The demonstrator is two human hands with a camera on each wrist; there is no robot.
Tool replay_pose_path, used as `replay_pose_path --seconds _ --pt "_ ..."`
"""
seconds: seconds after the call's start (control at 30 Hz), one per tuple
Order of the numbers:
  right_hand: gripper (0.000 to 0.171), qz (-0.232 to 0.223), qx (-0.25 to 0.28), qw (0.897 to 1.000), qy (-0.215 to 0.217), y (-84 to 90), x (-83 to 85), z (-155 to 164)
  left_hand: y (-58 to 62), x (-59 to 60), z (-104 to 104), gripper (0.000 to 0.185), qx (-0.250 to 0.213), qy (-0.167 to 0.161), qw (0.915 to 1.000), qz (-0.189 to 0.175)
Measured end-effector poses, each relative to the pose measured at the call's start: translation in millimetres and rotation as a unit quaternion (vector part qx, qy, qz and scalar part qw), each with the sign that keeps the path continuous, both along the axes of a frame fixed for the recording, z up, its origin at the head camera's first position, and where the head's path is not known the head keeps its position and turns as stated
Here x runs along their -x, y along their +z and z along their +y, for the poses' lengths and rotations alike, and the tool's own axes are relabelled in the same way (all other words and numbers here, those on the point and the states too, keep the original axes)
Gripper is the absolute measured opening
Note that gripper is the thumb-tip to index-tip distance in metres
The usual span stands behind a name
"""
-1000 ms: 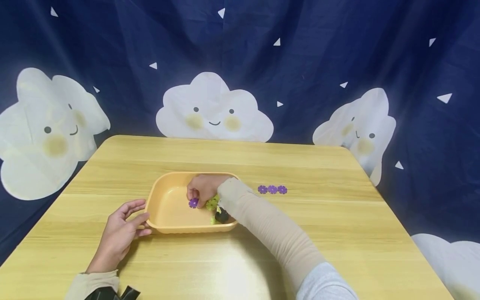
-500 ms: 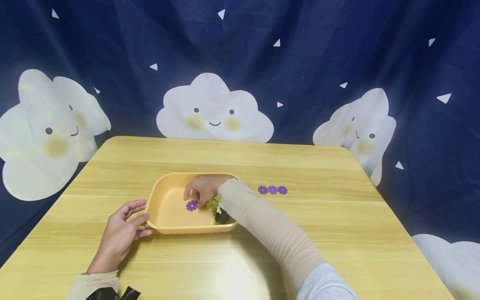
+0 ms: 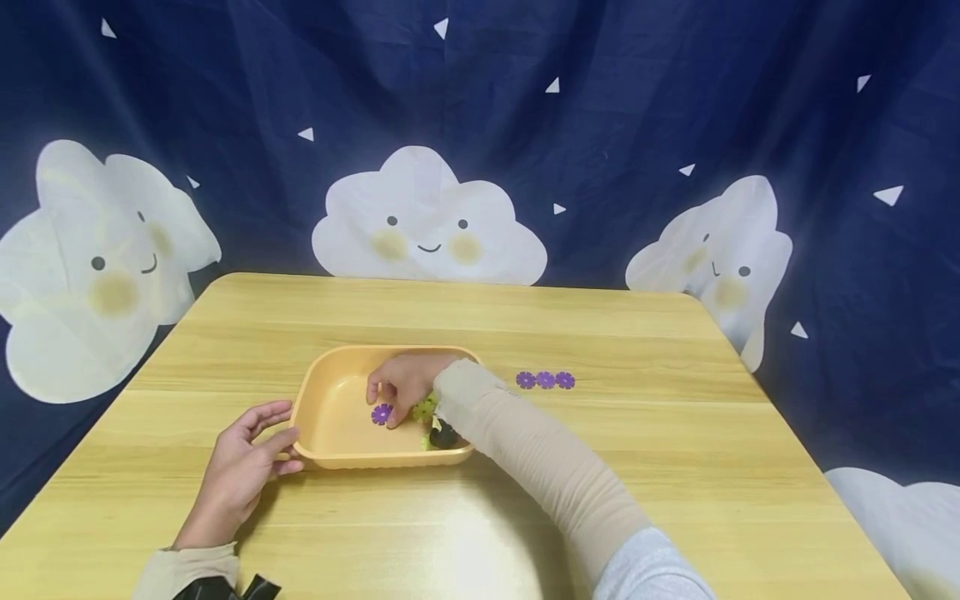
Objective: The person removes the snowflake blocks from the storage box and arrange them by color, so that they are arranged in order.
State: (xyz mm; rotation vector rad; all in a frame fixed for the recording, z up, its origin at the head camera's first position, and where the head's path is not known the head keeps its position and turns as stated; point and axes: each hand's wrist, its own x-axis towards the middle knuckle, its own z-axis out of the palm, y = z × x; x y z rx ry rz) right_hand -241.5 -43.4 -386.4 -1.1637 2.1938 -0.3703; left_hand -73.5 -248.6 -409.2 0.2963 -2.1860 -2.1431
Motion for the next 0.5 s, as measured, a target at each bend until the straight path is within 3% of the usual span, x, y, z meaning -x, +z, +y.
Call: replay_pose_path --seconds 0.13,0.37,0.5 --pt "0.029 0.003 0.008 1.0 0.013 -1.1 -2.7 -1.9 0.3 -0.5 -0.2 0.046 0.006 0.0 1.0 -0.002" --pt "0.03 -0.018 0.02 1.0 -0.009 -1.6 -4.2 -2.0 -0.9 -0.2 -0.2 0.046 0.006 -0.004 1.0 -0.001" --pt "0.03 0.007 0.029 1.0 -0.004 -1.4 0.0 -1.8 -0.7 -0.1 -0.5 0.045 0.003 -0.002 1.0 0.001"
